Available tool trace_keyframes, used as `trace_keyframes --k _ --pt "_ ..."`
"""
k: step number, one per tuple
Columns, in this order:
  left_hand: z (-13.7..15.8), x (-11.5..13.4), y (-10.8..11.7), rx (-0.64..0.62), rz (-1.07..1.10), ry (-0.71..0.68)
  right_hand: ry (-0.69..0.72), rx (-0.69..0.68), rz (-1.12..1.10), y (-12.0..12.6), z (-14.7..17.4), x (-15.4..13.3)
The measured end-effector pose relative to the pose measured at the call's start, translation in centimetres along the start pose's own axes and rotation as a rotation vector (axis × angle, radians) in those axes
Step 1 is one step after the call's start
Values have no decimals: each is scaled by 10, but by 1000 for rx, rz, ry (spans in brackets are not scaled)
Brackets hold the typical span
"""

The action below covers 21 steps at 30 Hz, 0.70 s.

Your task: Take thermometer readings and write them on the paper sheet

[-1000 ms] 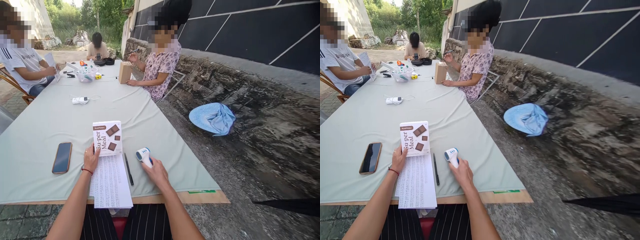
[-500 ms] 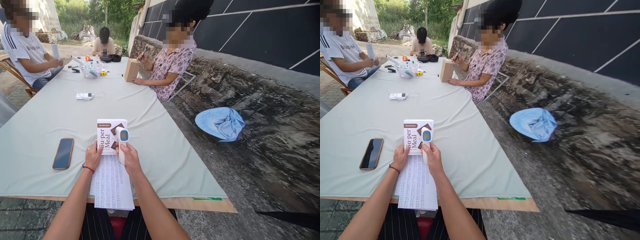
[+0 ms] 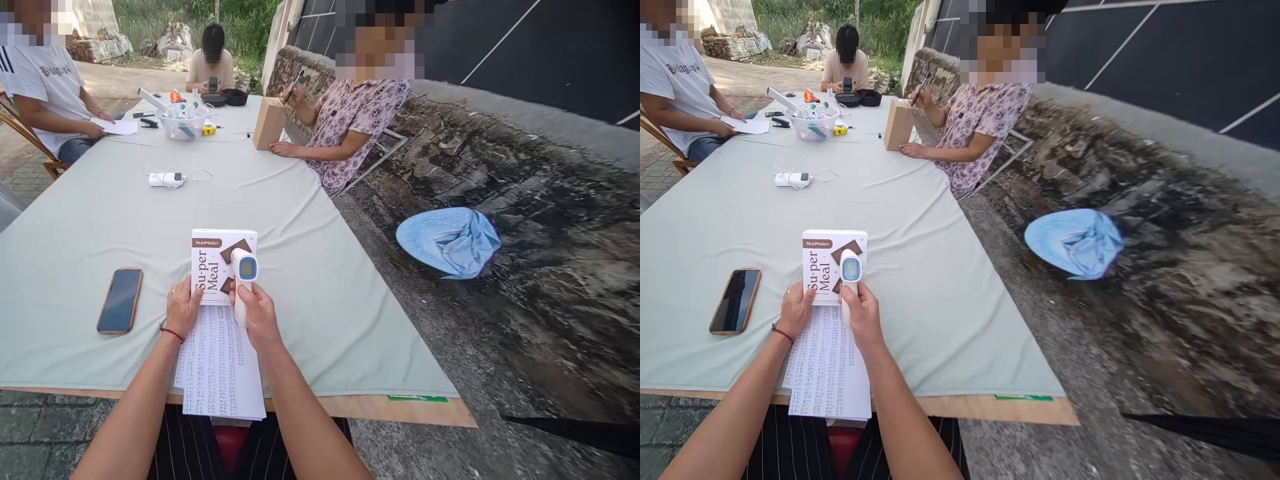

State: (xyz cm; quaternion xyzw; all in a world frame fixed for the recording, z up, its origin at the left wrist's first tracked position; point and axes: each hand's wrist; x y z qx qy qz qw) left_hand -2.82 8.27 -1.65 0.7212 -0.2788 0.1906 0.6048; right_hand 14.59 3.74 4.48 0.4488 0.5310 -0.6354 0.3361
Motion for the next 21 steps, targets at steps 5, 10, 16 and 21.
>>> trace_keyframes --k 5,10,16,21 --pt "-1 1 1 -3 3 -2 0 34 14 -7 0 -5" --pt "-3 1 2 17 3 -17 -22 -12 -60 -11 4 -15" --pt "-8 2 8 34 -2 -41 9 -10 -96 -6 33 -43" --pt "-12 5 14 36 40 -63 13 -18 -158 2 60 -67"
Point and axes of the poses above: each hand's wrist, its own z-axis away from the middle knuckle, its own y-axis out of the back of the hand, x = y × z, and after that the axes turned 5 degrees about y, right-handed
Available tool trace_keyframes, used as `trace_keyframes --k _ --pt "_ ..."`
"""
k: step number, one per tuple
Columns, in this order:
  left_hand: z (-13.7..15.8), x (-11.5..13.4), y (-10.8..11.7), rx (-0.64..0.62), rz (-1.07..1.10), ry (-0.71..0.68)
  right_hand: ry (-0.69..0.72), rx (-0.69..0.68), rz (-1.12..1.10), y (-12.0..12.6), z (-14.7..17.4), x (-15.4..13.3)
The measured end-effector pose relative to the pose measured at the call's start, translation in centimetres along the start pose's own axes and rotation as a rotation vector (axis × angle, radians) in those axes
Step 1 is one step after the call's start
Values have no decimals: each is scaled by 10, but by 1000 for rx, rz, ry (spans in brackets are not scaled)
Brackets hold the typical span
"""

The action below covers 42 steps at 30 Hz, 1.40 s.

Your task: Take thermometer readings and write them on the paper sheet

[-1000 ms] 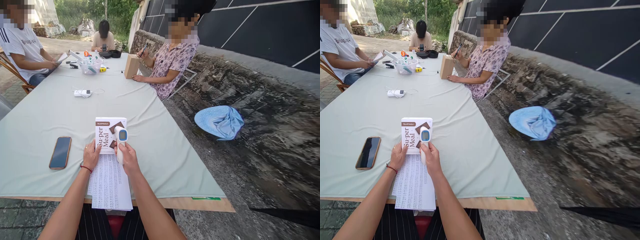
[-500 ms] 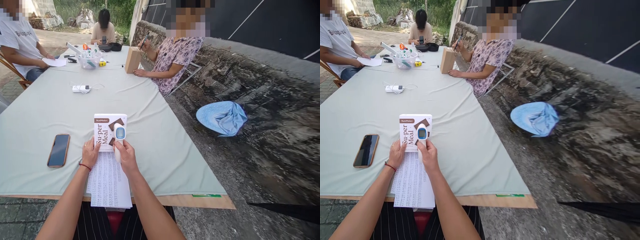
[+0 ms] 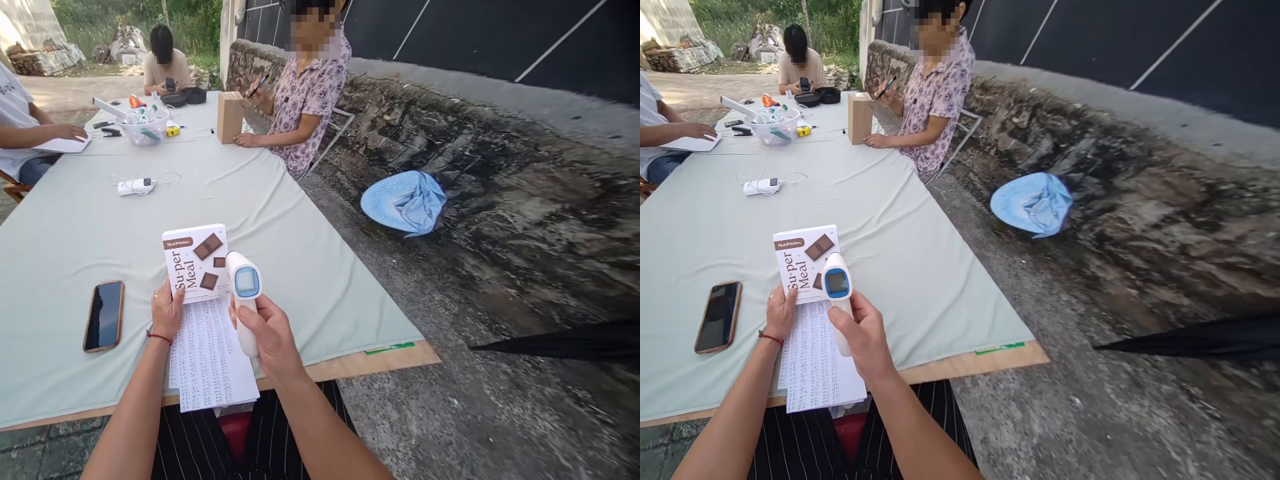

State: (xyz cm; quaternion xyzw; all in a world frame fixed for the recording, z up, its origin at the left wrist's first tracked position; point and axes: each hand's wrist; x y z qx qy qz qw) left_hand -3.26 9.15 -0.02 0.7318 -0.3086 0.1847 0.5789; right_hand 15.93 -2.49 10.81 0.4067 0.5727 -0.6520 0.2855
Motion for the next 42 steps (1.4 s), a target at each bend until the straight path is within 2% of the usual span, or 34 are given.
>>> trace_keyframes --k 5,8,11,13,15,17,19,21,23,27,30,33,37,42 --pt "-5 -1 2 -21 35 24 -9 -3 -48 3 13 -11" --pt "-8 -4 3 -31 42 23 18 -3 26 15 10 -8" --pt "-8 -4 4 -47 33 23 113 103 342 45 -3 6" --pt "-7 -2 4 -62 25 30 190 295 701 75 -14 20" --pt "-5 2 4 -72 24 25 173 405 1077 108 -23 35" --pt "-3 5 3 -80 30 7 142 396 1348 138 -28 47" --pt "-1 8 2 -91 34 -13 122 367 1509 160 -30 54" --pt "0 9 1 -98 31 -22 120 327 1607 172 -30 58" --pt "2 9 -1 -105 23 -21 184 306 1665 174 -28 60" --pt "3 9 -4 -127 6 -19 425 239 1563 149 -23 70" --pt "3 11 -4 -134 -6 -13 362 64 1439 120 -19 84" --pt "3 15 -3 -150 -15 -1 299 -35 1444 104 -17 92" --pt "4 17 -3 -180 -16 17 254 -53 1353 113 -13 82" --pt "4 17 -5 -187 -29 31 197 -26 863 132 9 67"
Point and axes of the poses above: each hand's wrist, its own z-axis away from the middle knuckle, its own y-axis out of the back of the hand, x = y × z, and after that the axes turned 5 degrees about y, right-handed
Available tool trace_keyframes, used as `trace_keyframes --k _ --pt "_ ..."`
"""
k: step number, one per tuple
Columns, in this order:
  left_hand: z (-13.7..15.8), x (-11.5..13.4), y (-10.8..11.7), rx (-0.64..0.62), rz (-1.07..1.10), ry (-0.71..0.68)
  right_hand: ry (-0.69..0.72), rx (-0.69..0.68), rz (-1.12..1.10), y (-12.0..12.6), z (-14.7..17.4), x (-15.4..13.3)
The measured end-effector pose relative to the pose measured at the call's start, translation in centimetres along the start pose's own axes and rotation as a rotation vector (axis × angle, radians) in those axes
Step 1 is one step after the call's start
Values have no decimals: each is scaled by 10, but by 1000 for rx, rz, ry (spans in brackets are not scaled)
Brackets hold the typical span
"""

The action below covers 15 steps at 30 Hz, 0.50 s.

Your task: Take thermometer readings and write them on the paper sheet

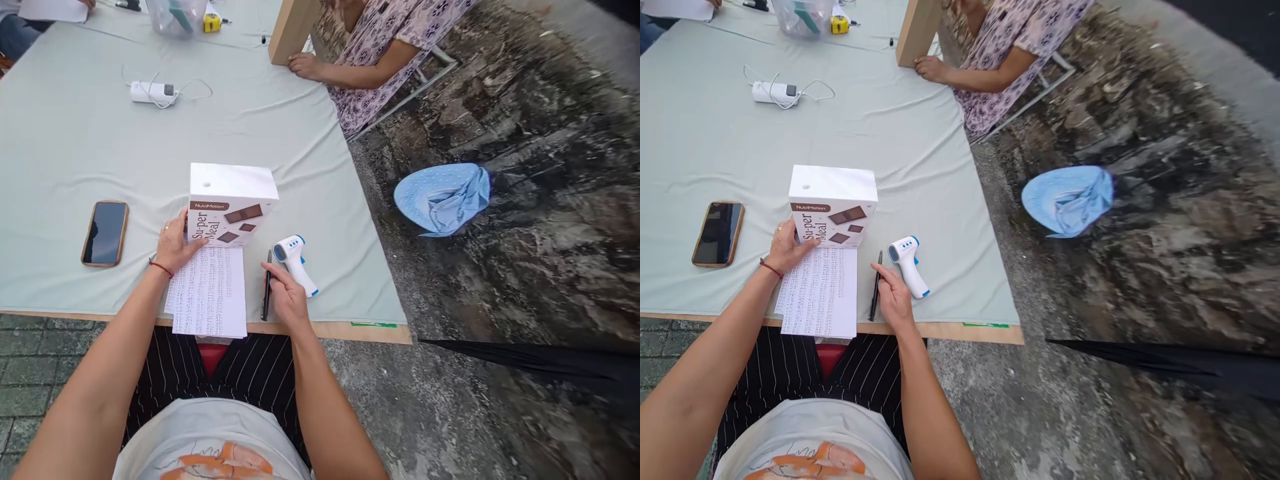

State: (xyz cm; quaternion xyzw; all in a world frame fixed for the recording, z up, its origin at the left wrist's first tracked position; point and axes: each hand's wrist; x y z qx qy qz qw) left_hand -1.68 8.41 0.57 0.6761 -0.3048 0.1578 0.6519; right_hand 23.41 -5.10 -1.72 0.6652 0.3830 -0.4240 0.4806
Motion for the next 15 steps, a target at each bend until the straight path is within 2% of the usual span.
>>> trace_keyframes --k 2,4,6,9,12,15 --pt "0 1 -1 -1 -1 -3 -4 40 -170 -1 13 -2" --pt "0 3 -1 0 3 -3 14 96 -246 -8 26 -5" --pt "0 3 -1 -1 7 0 21 138 -222 -17 38 -8" --pt "-1 3 -2 3 14 -3 -9 97 -191 -29 49 -16" --pt "-1 0 -3 10 20 -21 -57 46 -213 -36 51 -20" --pt "-2 -1 -3 15 16 -23 -129 72 -172 -39 49 -20"
Point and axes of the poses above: each hand's wrist, its own z-axis away from the middle knuckle, its own y-axis out of the back of the hand, x = y × z, and after that the axes turned 5 degrees about y, right-handed
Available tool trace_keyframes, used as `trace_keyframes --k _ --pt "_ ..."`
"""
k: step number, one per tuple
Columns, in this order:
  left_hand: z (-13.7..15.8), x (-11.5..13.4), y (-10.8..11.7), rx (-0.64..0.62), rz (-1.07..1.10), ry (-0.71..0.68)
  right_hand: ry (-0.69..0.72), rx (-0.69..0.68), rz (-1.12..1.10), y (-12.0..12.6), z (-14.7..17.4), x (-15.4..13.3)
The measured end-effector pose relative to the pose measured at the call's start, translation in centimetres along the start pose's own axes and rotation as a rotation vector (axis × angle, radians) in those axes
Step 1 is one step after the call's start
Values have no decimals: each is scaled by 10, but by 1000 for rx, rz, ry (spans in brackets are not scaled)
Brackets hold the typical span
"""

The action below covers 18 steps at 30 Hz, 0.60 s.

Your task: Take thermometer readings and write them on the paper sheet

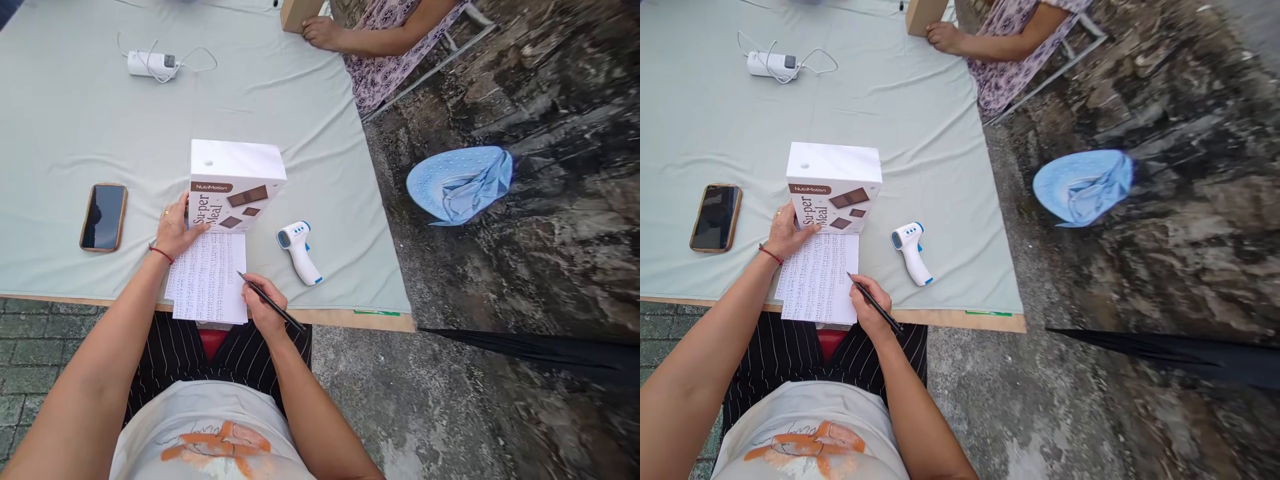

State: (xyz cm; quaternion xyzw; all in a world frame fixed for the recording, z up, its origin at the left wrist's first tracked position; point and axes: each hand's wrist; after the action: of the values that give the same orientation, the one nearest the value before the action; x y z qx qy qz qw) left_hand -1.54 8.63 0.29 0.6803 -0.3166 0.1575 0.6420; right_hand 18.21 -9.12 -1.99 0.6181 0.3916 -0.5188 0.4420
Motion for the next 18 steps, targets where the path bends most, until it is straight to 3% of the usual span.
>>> trace_keyframes --k 3,9,18 --pt "0 0 0 0 -13 7 -35 16 19 -1 0 1" --pt "1 3 1 -5 -9 -1 78 22 116 -7 1 -6" --pt "1 2 1 -7 -16 10 127 -47 206 -9 -1 -7"
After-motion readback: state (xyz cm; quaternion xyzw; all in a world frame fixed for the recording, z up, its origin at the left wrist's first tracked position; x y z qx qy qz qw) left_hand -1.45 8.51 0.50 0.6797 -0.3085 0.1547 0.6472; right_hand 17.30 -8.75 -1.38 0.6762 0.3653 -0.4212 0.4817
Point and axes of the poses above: each hand's wrist, its own z-axis away from the middle knuckle, its own y-axis out of the back of the hand, x = y × z, and after that the axes turned 5 degrees about y, right-handed
